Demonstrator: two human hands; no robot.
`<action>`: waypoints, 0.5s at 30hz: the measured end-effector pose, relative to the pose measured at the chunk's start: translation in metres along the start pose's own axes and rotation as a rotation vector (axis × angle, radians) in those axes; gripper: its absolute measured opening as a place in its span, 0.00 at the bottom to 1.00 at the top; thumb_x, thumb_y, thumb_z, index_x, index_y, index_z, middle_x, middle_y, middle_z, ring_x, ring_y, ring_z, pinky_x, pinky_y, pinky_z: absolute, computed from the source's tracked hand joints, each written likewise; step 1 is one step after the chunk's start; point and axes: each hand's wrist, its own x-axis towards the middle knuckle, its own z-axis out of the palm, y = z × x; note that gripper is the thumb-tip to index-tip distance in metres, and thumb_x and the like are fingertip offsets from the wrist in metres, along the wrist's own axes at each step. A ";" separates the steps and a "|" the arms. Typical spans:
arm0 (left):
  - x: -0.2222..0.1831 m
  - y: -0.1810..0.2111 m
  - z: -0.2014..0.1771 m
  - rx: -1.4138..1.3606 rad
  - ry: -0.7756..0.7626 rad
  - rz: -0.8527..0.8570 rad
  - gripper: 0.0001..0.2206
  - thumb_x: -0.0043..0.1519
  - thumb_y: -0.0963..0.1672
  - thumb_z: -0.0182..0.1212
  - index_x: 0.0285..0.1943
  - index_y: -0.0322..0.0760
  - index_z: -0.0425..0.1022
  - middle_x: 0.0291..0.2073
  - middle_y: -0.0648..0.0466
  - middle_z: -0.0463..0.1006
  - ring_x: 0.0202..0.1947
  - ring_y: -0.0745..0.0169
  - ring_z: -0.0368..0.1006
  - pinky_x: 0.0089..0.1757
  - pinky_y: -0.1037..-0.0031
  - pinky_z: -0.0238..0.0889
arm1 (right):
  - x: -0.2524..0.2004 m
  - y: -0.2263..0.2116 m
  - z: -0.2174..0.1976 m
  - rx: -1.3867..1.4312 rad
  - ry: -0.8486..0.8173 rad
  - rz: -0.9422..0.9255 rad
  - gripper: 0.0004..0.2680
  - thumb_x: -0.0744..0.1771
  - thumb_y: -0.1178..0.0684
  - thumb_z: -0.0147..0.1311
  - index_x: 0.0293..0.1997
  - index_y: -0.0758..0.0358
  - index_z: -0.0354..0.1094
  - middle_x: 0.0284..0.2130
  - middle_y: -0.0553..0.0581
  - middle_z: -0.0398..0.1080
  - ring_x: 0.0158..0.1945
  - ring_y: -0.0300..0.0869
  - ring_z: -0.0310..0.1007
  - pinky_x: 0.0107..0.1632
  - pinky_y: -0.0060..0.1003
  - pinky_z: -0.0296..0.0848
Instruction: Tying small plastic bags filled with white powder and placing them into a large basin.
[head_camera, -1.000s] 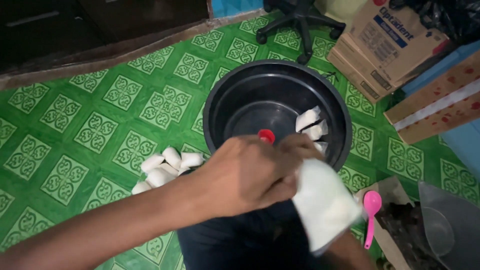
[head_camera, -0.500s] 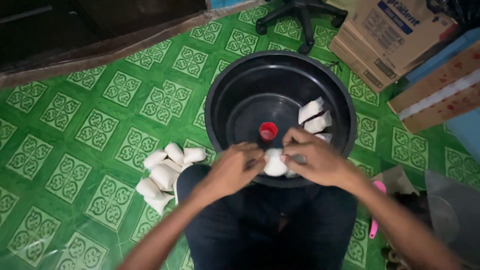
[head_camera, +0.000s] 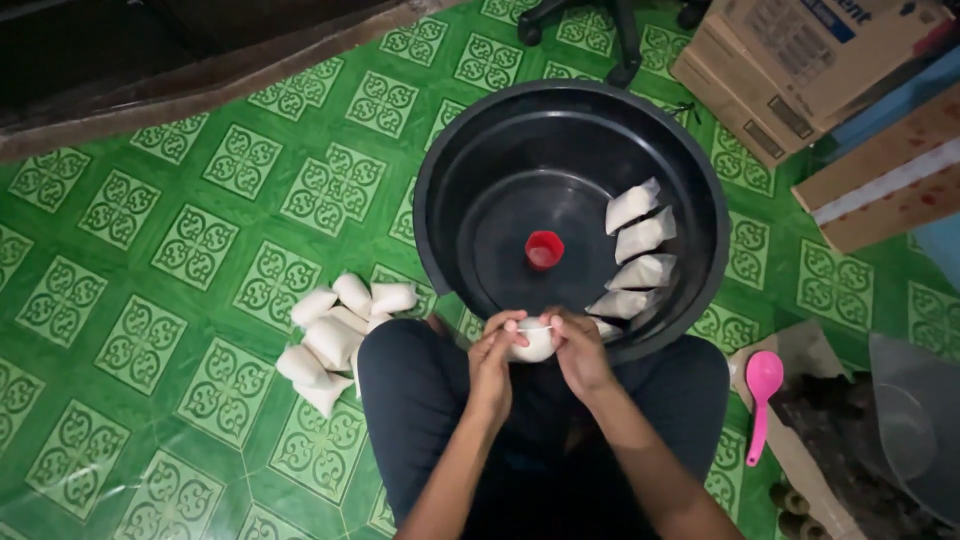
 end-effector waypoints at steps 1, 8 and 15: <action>-0.001 -0.001 0.002 -0.045 0.011 -0.033 0.16 0.61 0.44 0.58 0.22 0.26 0.75 0.46 0.47 0.75 0.47 0.61 0.68 0.49 0.74 0.56 | 0.001 0.002 -0.002 0.003 0.038 0.013 0.14 0.65 0.58 0.53 0.14 0.67 0.59 0.30 0.61 0.70 0.33 0.40 0.69 0.36 0.31 0.63; 0.002 -0.014 -0.006 -0.054 0.070 -0.090 0.16 0.62 0.44 0.59 0.25 0.25 0.78 0.37 0.47 0.78 0.44 0.59 0.69 0.47 0.73 0.57 | -0.002 0.006 -0.006 0.013 0.115 0.008 0.10 0.67 0.59 0.55 0.23 0.65 0.65 0.26 0.60 0.71 0.30 0.42 0.70 0.36 0.33 0.66; 0.001 0.008 -0.019 0.378 -0.178 0.184 0.04 0.57 0.40 0.67 0.38 0.32 0.83 0.36 0.49 0.79 0.42 0.58 0.68 0.46 0.73 0.59 | -0.010 -0.037 -0.001 -0.554 -0.155 -0.131 0.07 0.65 0.55 0.57 0.35 0.69 0.77 0.32 0.59 0.71 0.37 0.41 0.69 0.44 0.34 0.70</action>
